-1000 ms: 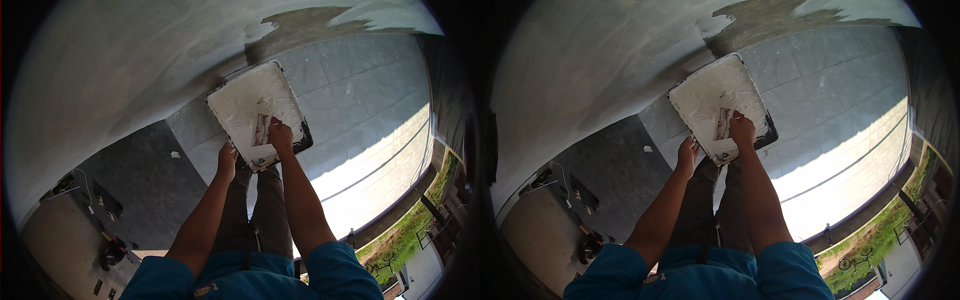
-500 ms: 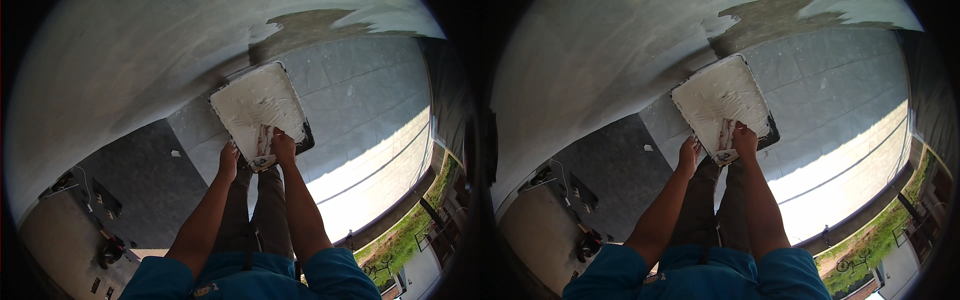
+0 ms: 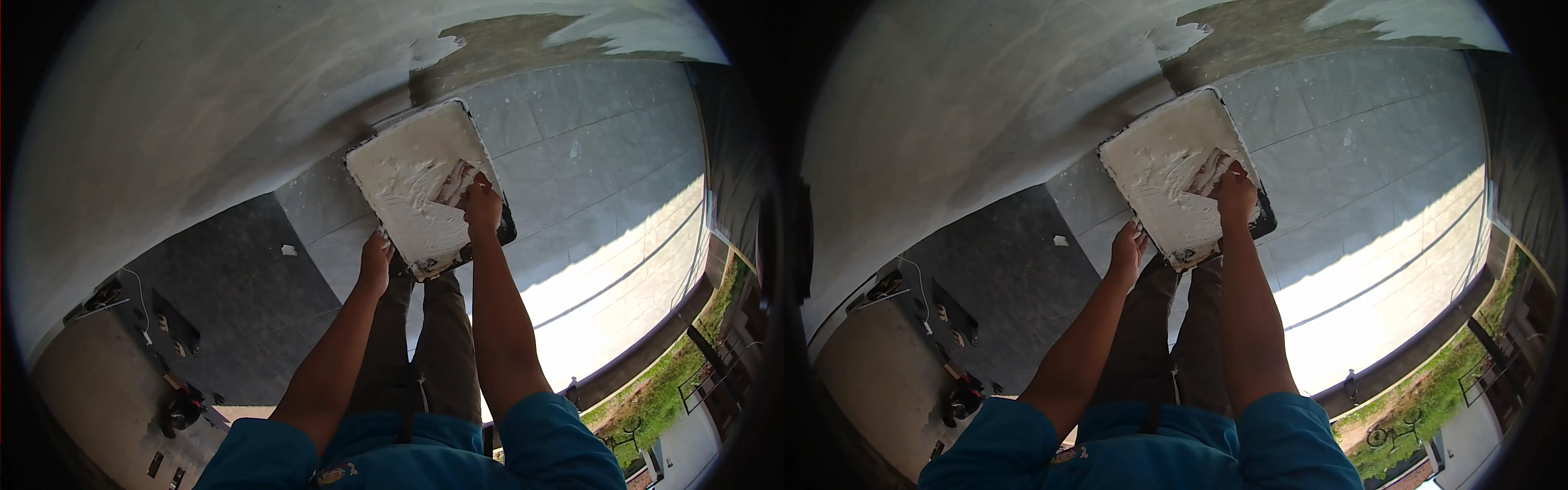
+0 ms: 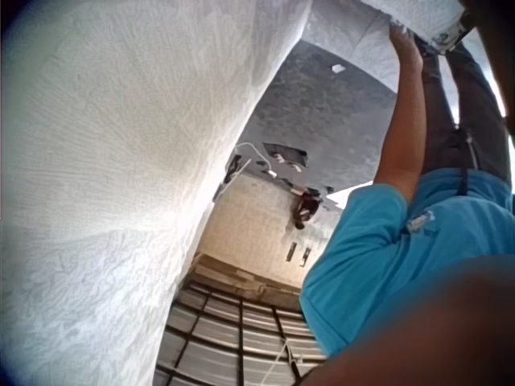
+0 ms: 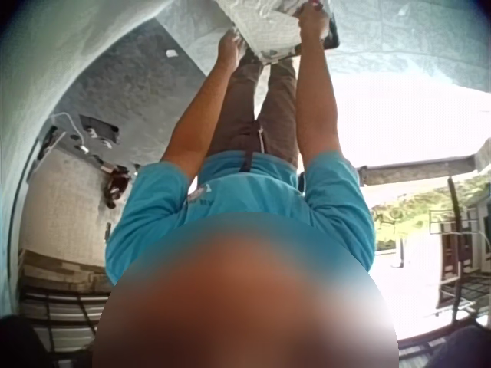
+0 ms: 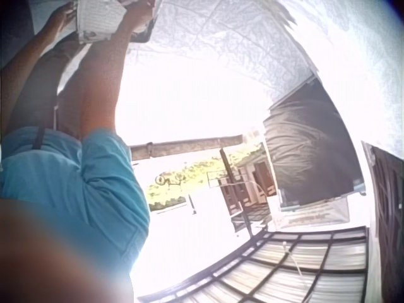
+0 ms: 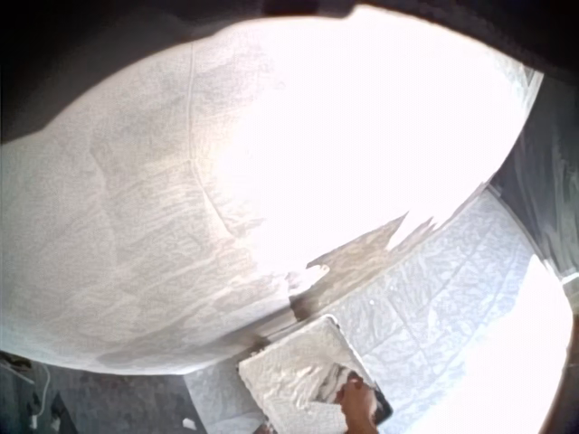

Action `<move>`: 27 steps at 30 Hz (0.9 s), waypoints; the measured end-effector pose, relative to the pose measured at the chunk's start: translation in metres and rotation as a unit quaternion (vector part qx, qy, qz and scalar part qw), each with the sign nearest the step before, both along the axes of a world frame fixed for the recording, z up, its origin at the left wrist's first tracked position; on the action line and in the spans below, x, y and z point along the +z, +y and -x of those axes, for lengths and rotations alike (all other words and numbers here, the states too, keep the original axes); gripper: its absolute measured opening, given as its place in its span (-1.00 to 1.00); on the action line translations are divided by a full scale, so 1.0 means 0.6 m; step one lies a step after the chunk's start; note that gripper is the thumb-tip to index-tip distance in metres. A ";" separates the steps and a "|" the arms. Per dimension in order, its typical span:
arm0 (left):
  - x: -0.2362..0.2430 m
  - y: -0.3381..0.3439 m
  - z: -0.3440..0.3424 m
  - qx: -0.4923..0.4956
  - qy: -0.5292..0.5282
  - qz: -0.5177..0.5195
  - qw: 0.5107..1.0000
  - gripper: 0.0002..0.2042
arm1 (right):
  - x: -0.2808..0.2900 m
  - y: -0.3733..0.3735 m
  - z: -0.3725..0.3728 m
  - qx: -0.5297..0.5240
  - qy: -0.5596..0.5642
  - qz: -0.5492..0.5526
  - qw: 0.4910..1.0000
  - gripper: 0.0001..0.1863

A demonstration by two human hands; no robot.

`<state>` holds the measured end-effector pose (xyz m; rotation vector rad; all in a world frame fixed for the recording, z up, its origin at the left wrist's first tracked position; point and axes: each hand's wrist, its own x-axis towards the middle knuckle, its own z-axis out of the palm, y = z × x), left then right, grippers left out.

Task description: Applying putty or plaster to repair a wall using a scraper and a container.

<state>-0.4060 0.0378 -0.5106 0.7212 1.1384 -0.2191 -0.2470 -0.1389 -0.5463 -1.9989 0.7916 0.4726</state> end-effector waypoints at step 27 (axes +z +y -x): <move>-0.005 -0.007 0.008 0.025 -0.023 -0.022 0.999 -0.58 | 0.083 0.054 0.018 0.517 -0.277 0.239 0.774 -0.81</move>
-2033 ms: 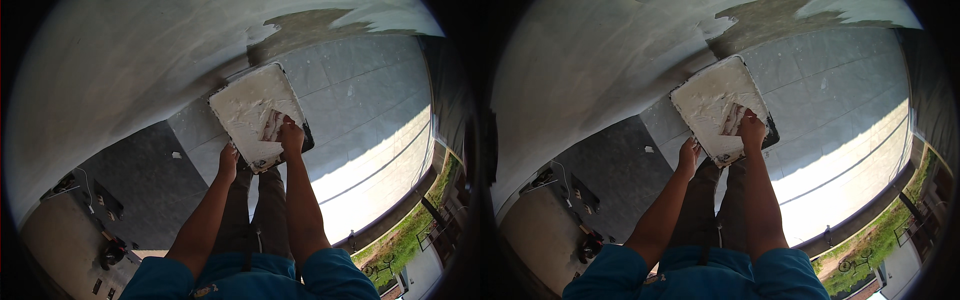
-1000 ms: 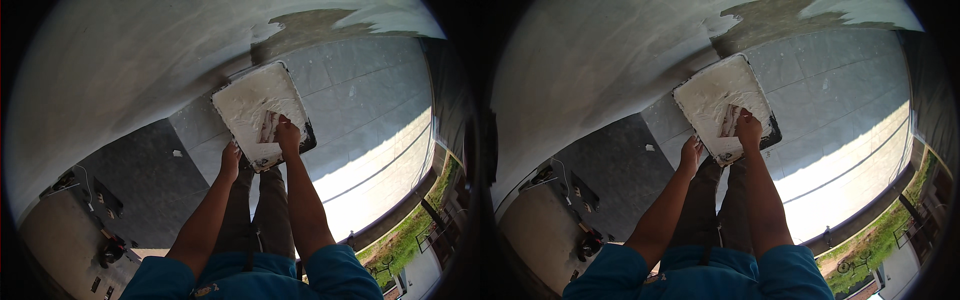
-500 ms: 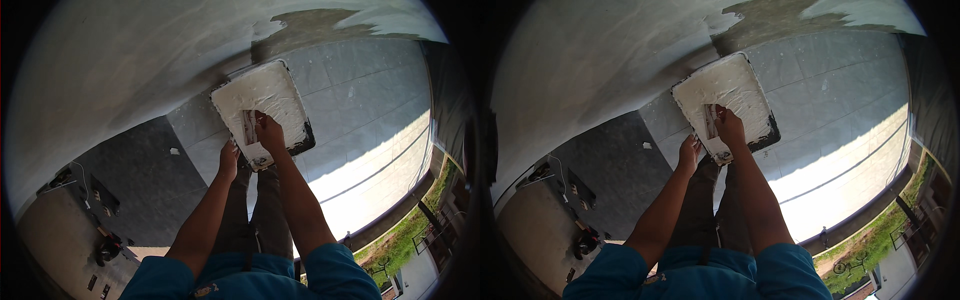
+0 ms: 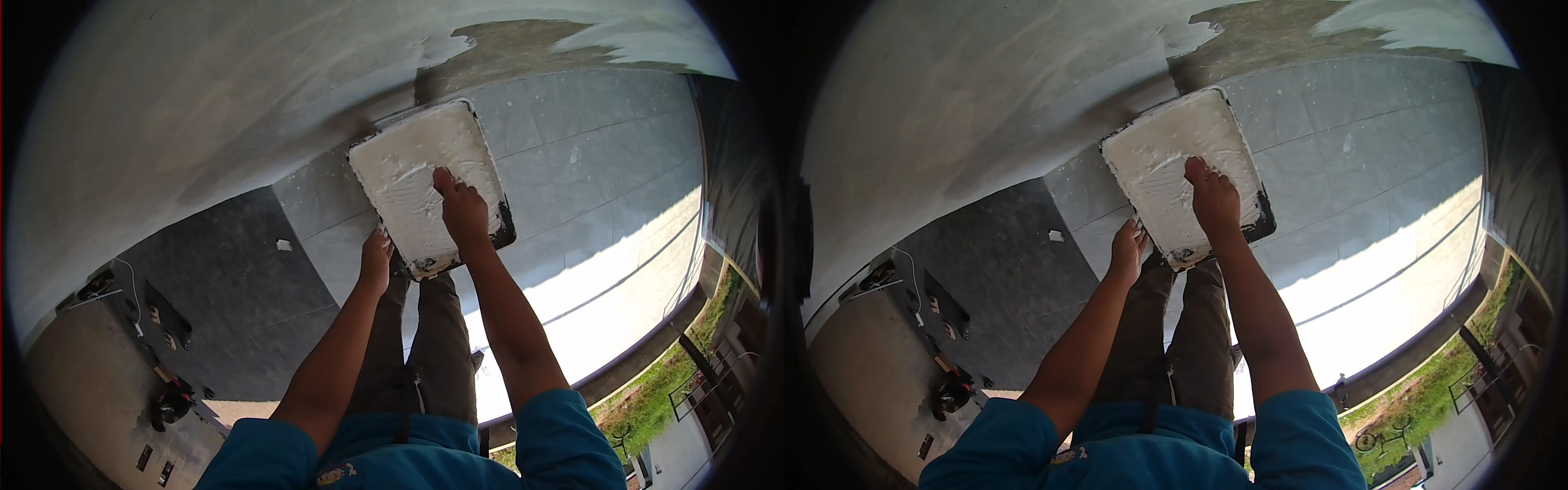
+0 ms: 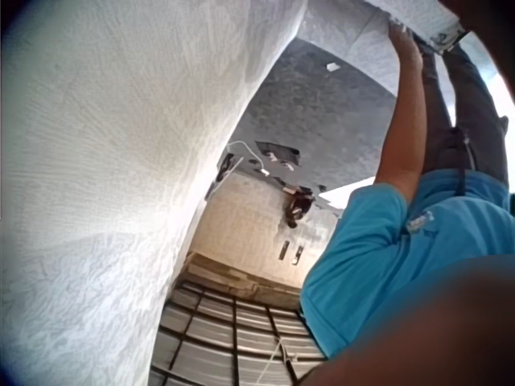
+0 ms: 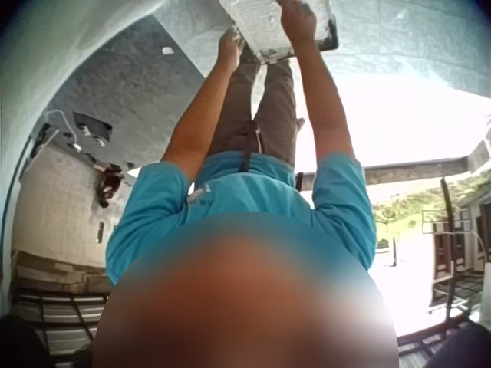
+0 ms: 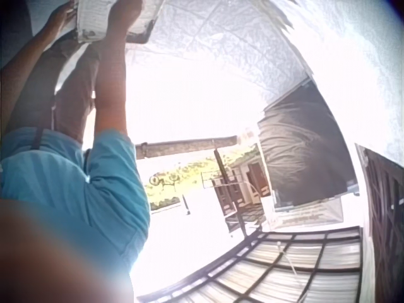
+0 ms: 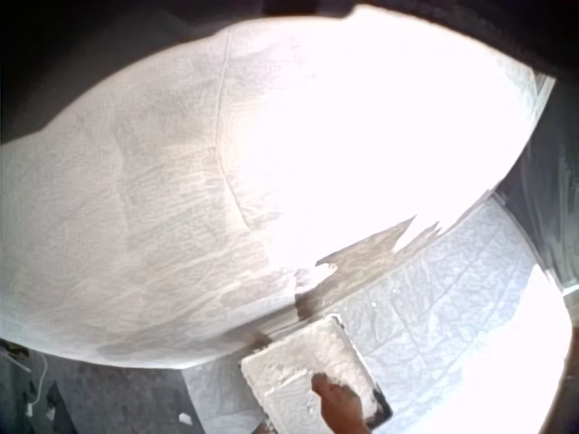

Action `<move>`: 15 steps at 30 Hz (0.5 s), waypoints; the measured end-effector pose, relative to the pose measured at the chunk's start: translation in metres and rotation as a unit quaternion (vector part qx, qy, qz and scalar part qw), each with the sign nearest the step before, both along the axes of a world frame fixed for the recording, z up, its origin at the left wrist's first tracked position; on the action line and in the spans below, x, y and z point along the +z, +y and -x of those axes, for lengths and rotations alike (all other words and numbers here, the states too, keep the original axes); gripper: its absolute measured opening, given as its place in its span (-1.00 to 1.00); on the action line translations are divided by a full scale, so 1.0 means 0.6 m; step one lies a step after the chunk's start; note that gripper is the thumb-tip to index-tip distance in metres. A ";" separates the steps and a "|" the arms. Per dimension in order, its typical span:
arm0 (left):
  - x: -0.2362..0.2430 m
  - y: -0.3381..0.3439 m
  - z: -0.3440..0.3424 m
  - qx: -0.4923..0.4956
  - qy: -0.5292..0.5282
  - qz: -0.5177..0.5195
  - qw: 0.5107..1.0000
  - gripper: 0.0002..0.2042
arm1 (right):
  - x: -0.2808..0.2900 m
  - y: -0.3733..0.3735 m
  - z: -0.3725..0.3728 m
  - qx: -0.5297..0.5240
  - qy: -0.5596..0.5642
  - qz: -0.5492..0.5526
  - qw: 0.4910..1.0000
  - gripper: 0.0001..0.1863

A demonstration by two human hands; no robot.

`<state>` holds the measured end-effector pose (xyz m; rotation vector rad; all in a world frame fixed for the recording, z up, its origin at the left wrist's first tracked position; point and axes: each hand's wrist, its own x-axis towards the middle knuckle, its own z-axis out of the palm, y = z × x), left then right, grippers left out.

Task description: Applying putty or plaster to repair a wall using a scraper and a container.

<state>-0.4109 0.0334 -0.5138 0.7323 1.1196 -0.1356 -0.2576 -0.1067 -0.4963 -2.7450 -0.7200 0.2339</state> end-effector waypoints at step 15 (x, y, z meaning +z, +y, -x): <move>-0.012 0.003 0.004 0.000 0.013 0.008 1.000 -0.58 | -0.014 -0.014 -0.041 -0.226 0.198 -0.056 0.952 -0.78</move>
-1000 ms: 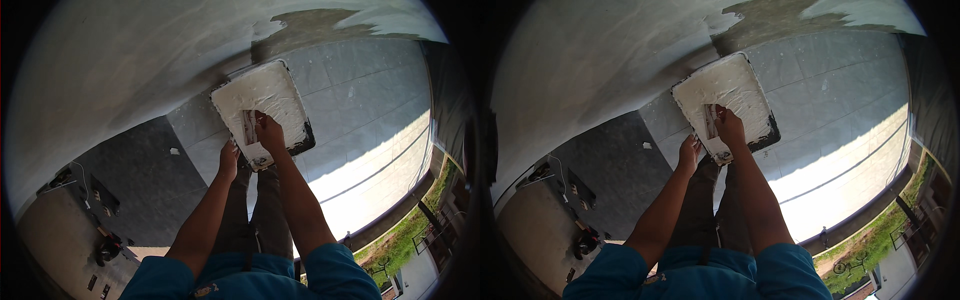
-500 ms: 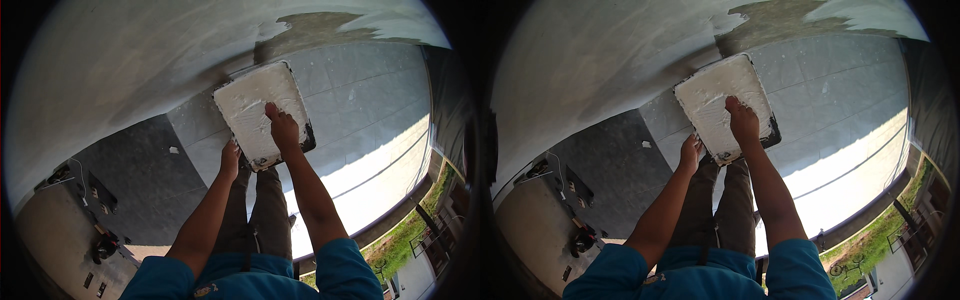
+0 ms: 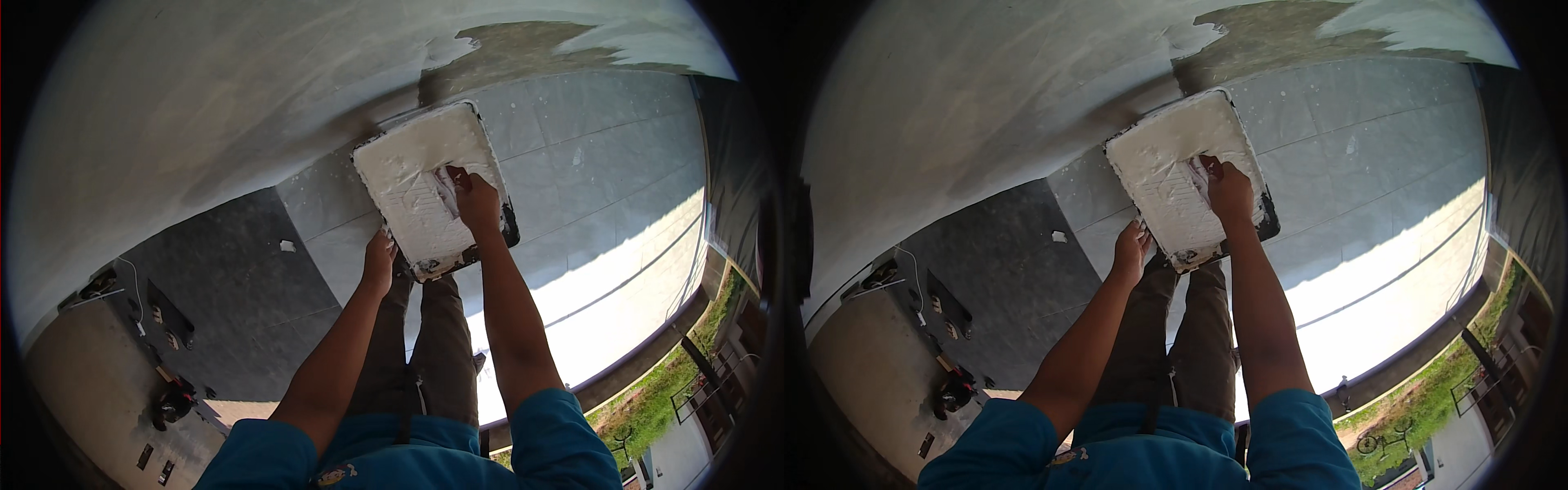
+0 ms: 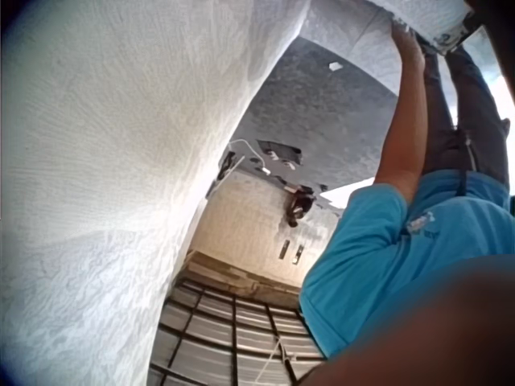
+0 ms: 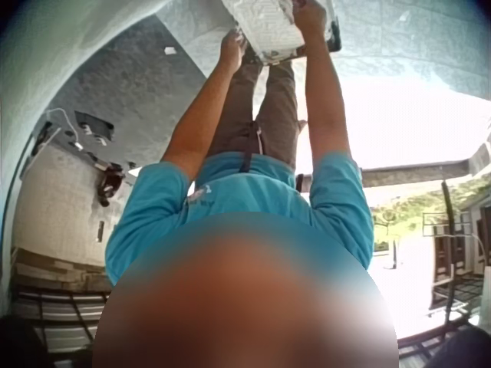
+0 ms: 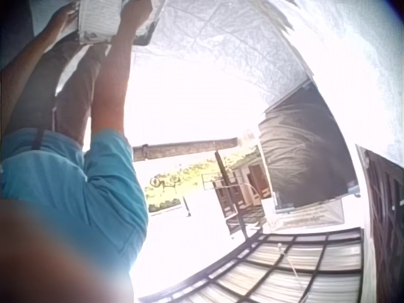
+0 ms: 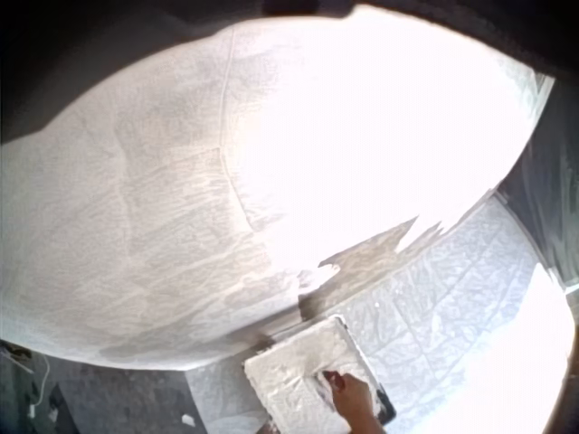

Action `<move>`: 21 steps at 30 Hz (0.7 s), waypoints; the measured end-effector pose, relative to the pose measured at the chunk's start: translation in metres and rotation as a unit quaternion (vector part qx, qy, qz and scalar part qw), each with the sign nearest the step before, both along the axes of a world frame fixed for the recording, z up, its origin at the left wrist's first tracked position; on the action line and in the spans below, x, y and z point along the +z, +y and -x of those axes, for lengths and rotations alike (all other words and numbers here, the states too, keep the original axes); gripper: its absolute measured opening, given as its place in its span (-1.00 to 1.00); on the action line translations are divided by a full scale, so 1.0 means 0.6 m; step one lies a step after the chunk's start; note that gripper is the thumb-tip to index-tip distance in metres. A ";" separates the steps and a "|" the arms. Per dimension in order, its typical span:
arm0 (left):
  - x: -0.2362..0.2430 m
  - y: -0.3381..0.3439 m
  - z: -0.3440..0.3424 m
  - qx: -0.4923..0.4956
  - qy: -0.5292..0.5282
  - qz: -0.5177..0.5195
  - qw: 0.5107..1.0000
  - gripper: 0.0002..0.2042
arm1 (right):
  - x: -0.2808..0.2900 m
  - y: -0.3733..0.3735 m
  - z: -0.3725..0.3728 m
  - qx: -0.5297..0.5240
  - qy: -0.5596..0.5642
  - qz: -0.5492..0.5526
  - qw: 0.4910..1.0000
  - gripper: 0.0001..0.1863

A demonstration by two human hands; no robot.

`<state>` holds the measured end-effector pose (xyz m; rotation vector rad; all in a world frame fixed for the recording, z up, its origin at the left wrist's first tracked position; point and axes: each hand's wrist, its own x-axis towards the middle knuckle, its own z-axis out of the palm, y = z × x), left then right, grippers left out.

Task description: Applying putty or plaster to repair a wall using a scraper and a container.

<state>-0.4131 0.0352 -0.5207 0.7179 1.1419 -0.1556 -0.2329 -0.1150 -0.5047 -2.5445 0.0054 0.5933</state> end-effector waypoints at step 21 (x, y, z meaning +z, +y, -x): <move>0.010 -0.002 -0.002 0.012 -0.007 0.007 1.000 -0.55 | 0.004 0.022 0.058 0.125 -0.018 -0.011 0.992 -0.85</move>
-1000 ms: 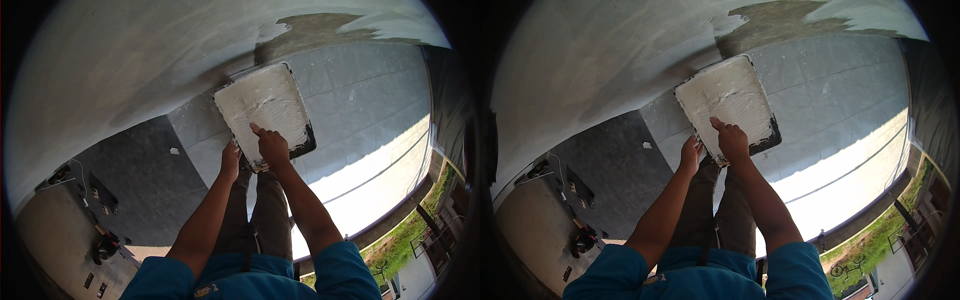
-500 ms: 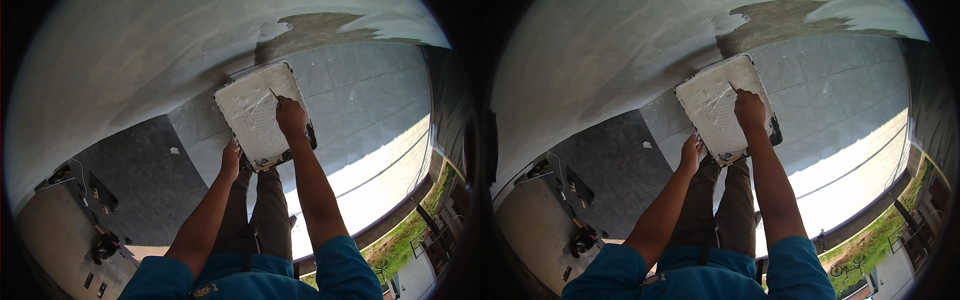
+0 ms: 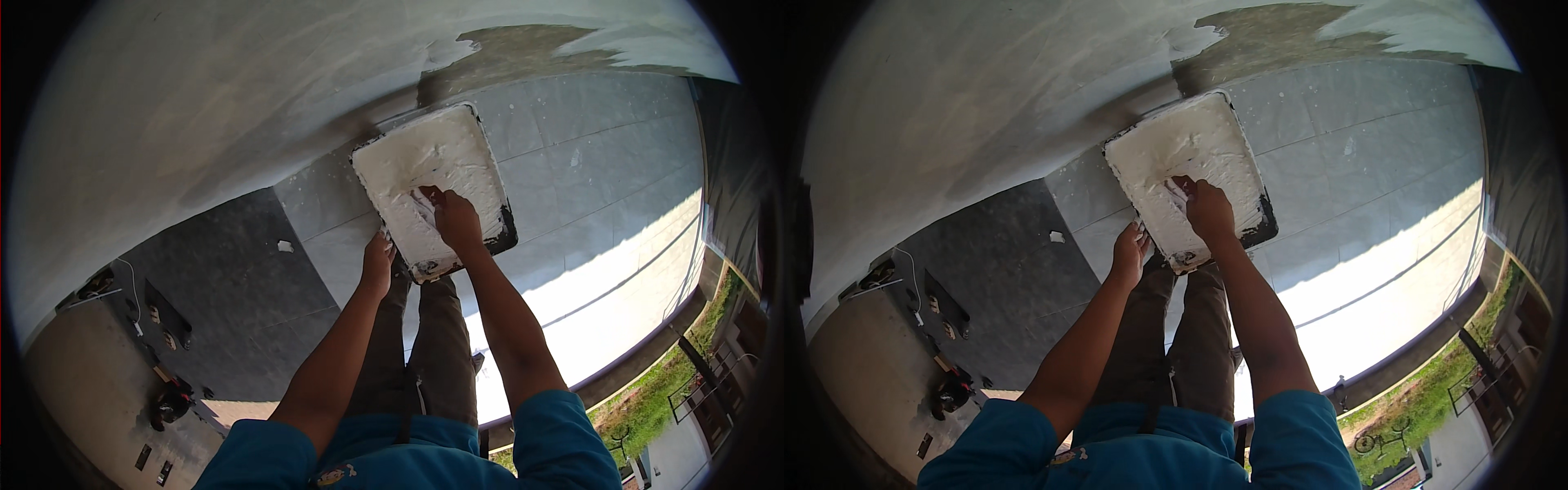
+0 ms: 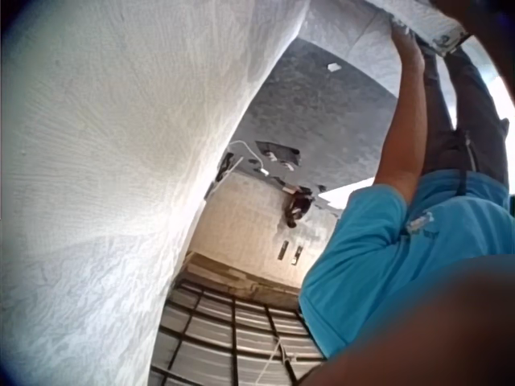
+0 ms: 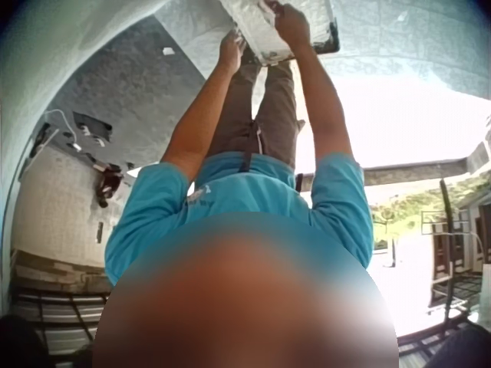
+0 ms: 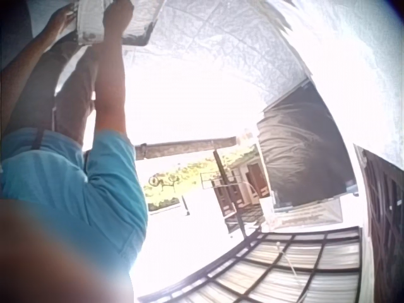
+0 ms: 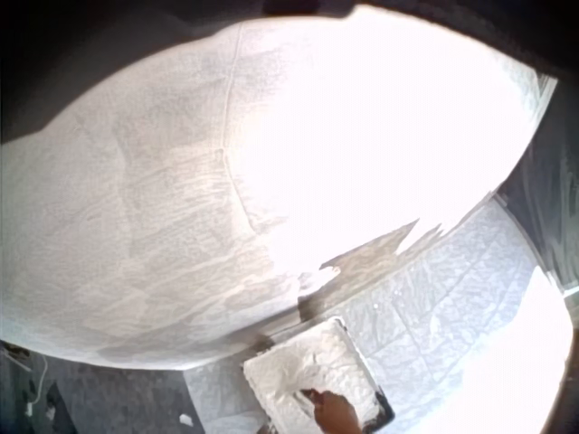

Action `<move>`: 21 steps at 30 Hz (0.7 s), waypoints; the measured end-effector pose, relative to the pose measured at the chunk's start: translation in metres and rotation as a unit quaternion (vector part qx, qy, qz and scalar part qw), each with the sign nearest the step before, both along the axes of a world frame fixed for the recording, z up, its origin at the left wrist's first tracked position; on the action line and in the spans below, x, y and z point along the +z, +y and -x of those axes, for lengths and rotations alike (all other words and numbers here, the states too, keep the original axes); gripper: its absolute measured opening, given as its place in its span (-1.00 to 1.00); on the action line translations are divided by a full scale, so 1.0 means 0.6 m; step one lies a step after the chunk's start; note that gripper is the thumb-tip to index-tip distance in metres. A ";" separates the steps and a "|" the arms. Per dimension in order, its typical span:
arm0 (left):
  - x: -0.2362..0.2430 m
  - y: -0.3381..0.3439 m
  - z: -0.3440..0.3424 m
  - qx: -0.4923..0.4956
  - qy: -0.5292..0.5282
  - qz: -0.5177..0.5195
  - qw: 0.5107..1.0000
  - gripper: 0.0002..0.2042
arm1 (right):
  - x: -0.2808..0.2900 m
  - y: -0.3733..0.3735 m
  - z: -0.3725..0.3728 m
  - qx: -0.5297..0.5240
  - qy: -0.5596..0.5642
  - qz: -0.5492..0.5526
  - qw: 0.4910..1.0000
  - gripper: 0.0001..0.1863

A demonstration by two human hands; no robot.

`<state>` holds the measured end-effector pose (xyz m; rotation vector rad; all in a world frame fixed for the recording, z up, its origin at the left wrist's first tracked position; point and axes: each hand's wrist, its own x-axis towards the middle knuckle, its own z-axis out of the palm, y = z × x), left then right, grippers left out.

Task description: Applying putty or plaster to repair a wall using a scraper and a container.

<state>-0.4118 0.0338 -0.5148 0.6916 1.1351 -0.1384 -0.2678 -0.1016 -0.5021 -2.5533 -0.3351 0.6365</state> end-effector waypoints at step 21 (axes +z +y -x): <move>0.010 0.005 -0.005 -0.015 -0.011 0.003 1.000 -0.54 | 0.026 0.037 0.044 -0.006 -0.030 -0.107 0.994 -0.83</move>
